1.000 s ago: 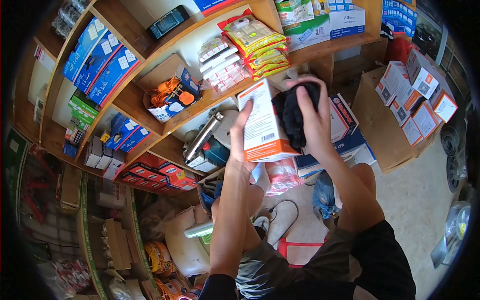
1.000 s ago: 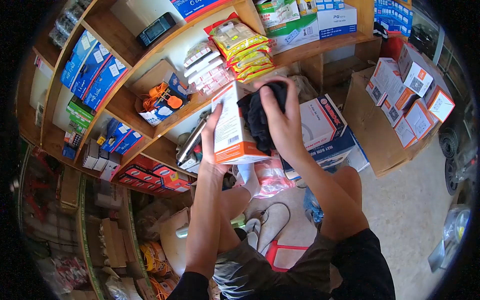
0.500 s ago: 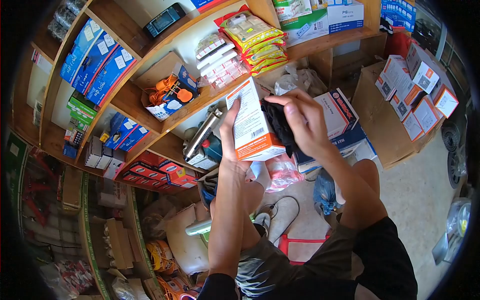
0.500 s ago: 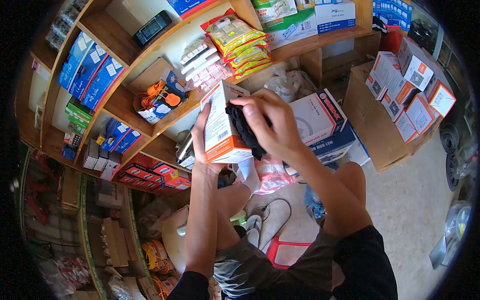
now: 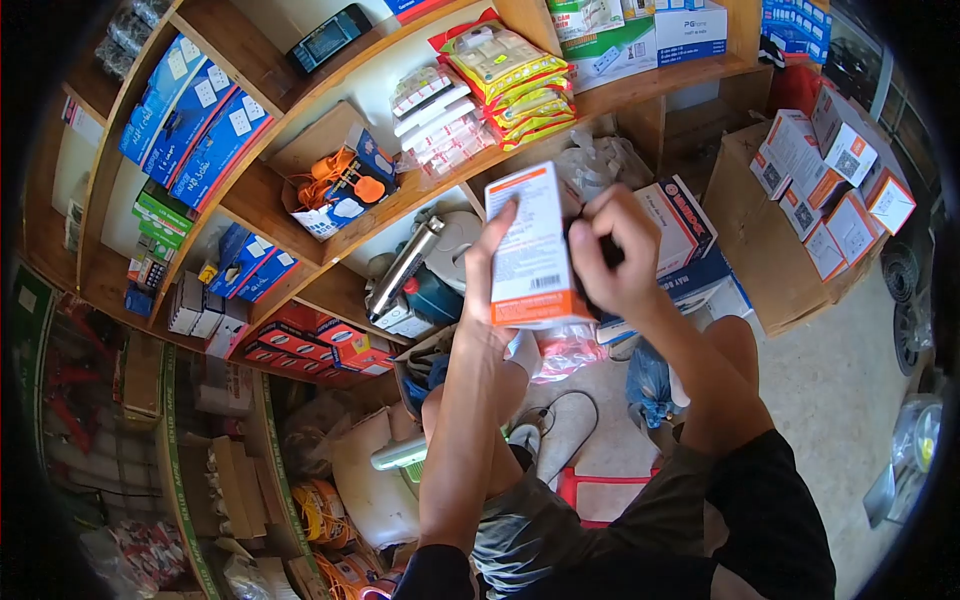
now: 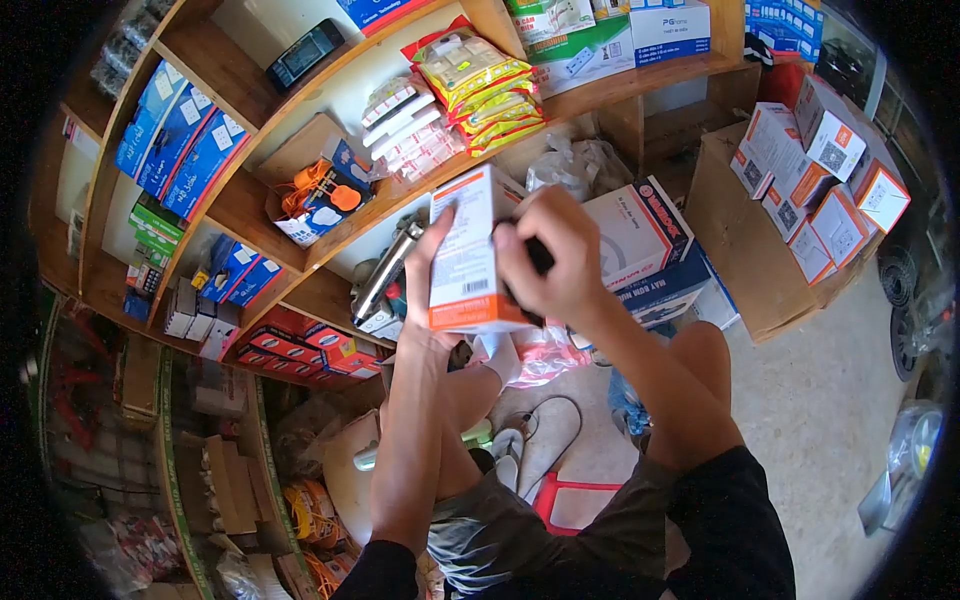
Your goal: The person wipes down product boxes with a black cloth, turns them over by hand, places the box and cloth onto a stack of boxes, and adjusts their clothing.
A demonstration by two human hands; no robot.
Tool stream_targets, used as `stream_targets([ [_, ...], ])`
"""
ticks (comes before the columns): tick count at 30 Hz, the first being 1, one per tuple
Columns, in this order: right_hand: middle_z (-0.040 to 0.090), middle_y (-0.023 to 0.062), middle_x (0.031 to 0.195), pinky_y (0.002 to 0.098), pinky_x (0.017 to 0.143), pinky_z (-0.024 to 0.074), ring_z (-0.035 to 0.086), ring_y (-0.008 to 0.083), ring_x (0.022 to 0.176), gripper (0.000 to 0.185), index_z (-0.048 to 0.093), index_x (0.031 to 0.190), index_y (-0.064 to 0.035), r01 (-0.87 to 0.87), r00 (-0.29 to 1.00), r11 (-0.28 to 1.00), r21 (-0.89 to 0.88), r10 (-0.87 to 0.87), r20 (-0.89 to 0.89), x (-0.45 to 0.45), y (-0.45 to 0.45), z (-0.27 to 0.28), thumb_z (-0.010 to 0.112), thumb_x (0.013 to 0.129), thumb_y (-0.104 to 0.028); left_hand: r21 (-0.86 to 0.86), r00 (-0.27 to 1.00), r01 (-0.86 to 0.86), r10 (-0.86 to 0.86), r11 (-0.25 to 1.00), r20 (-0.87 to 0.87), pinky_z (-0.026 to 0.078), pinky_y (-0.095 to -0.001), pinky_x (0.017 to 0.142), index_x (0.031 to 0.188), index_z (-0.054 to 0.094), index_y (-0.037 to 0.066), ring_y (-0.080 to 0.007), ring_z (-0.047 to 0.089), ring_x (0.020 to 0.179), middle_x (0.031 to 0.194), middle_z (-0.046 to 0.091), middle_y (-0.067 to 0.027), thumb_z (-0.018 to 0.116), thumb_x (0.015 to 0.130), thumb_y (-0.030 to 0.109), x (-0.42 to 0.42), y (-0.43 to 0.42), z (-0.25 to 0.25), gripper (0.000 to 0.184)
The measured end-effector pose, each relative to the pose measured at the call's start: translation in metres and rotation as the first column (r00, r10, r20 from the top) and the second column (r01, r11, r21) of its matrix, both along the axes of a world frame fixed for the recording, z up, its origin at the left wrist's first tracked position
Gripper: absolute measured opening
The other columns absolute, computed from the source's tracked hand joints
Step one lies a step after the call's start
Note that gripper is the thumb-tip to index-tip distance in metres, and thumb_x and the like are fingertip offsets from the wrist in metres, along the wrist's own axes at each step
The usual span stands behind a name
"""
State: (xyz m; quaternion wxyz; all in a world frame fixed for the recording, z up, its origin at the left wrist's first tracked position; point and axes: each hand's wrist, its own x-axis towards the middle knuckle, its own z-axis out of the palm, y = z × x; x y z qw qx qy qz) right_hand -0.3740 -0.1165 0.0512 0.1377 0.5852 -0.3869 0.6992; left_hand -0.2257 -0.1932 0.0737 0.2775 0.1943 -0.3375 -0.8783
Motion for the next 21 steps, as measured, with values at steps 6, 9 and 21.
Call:
stream_targets([
  [6, 0.056, 0.0094, 0.075, 0.033, 0.063, 0.0436, 0.055, 0.0206, 0.067, 0.017, 0.053, 0.08, -0.0021, -0.018, 0.978, 0.995, 0.094, -0.002, 0.211, -0.016, -0.01, -0.01, 0.068, 0.088, -0.003, -0.11, 0.976, -0.064, 0.085, 0.992, 0.202, 0.059, -0.0363, 0.077, 0.122, 0.065, 0.002, -0.0214, 0.071, 0.086, 0.101, 0.073, -0.0101, 0.067, 0.093, 0.042, 0.008, 0.021, 0.011, 0.05],
  [9, 0.056, 0.0096, 0.075, 0.0328, 0.063, 0.0436, 0.056, 0.0206, 0.067, 0.017, 0.053, 0.08, -0.0021, 0.019, 0.954, 0.991, 0.131, -0.057, 0.294, -0.011, -0.015, -0.021, 0.068, 0.088, -0.003, -0.122, 0.99, -0.011, 0.028, 0.992, 0.141, 0.06, -0.035, 0.076, 0.126, 0.063, 0.003, -0.0189, 0.071, 0.088, 0.103, 0.073, -0.0085, 0.067, 0.095, 0.039, 0.003, 0.009, 0.001, 0.048],
  [21, 0.057, 0.0101, 0.075, 0.0337, 0.064, 0.0445, 0.055, 0.0207, 0.067, 0.017, 0.054, 0.082, -0.0008, 0.058, 0.977, 0.99, 0.129, -0.083, 0.196, -0.022, -0.024, -0.021, 0.067, 0.09, -0.006, -0.207, 0.954, -0.09, 0.144, 0.974, 0.263, 0.053, -0.0338, 0.077, 0.123, 0.064, 0.005, -0.0195, 0.065, 0.087, 0.104, 0.069, -0.0084, 0.072, 0.089, 0.046, 0.0, 0.007, -0.007, 0.054],
])
